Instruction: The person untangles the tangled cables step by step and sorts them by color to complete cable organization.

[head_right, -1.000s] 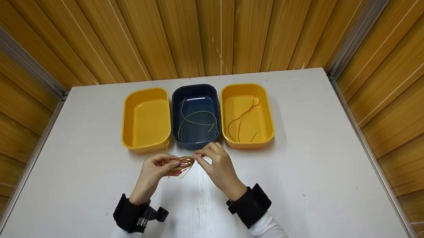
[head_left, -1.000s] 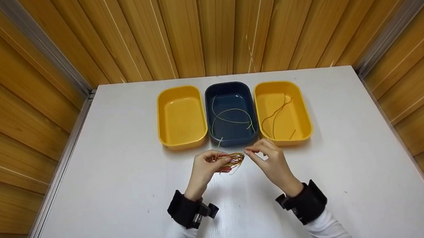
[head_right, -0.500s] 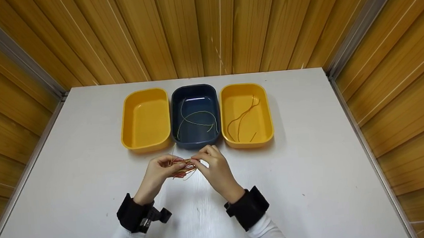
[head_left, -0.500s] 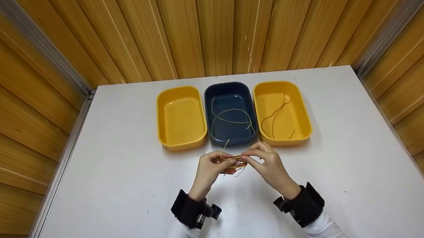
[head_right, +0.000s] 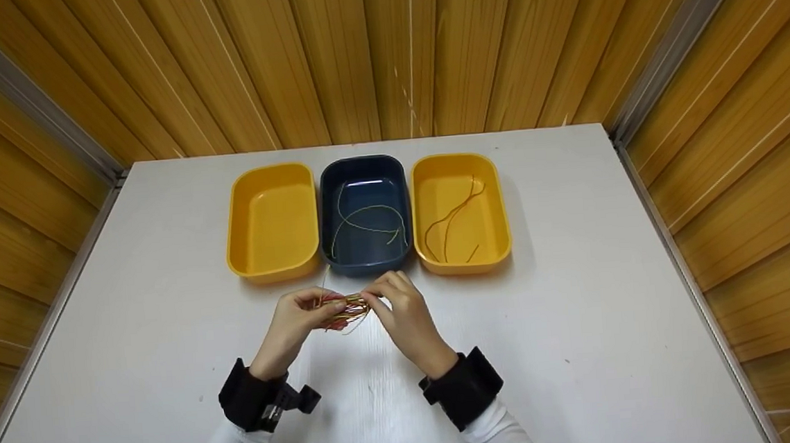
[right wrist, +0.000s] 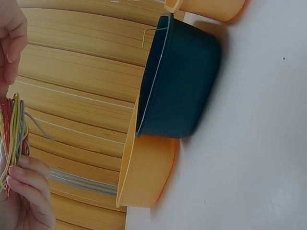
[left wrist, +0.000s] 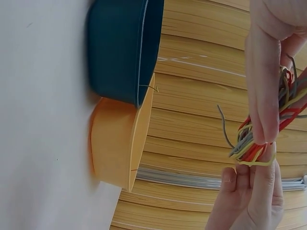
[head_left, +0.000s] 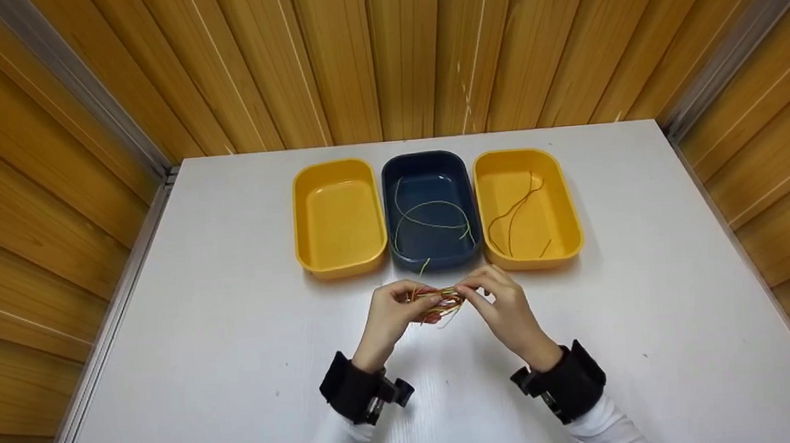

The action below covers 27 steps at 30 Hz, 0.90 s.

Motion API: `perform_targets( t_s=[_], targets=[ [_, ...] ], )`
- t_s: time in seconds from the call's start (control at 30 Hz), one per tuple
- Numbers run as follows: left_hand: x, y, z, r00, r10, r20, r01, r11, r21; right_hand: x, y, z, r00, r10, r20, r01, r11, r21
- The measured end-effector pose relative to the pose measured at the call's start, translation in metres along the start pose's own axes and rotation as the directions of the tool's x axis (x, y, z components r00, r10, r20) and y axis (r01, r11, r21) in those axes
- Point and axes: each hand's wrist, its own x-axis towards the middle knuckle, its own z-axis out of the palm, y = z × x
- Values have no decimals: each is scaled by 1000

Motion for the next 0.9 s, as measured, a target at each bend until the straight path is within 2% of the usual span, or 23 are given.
perform_targets(
  t_s=[0.27, 0.47, 0.67, 0.9],
  targets=[
    [-1, 0, -5, 1000, 6, -21, -5, 1000, 21, -1, 5, -3, 998, -23, -58, 22, 1000, -21],
    [-2, 0, -8, 1000, 14, -15, -14, 999, 31, -2, 9, -6, 997, -26, -79, 26, 1000, -3],
    [-3, -1, -14, 999, 7, -52, -7, 1000, 9, -3, 16, -13, 994, -16, -112, 14, 1000, -22],
    [-5, -1, -30, 992, 0, -127, -2, 1000, -15, -3, 28, -32, 988, 29, -152, -34, 999, -31]
  ],
)
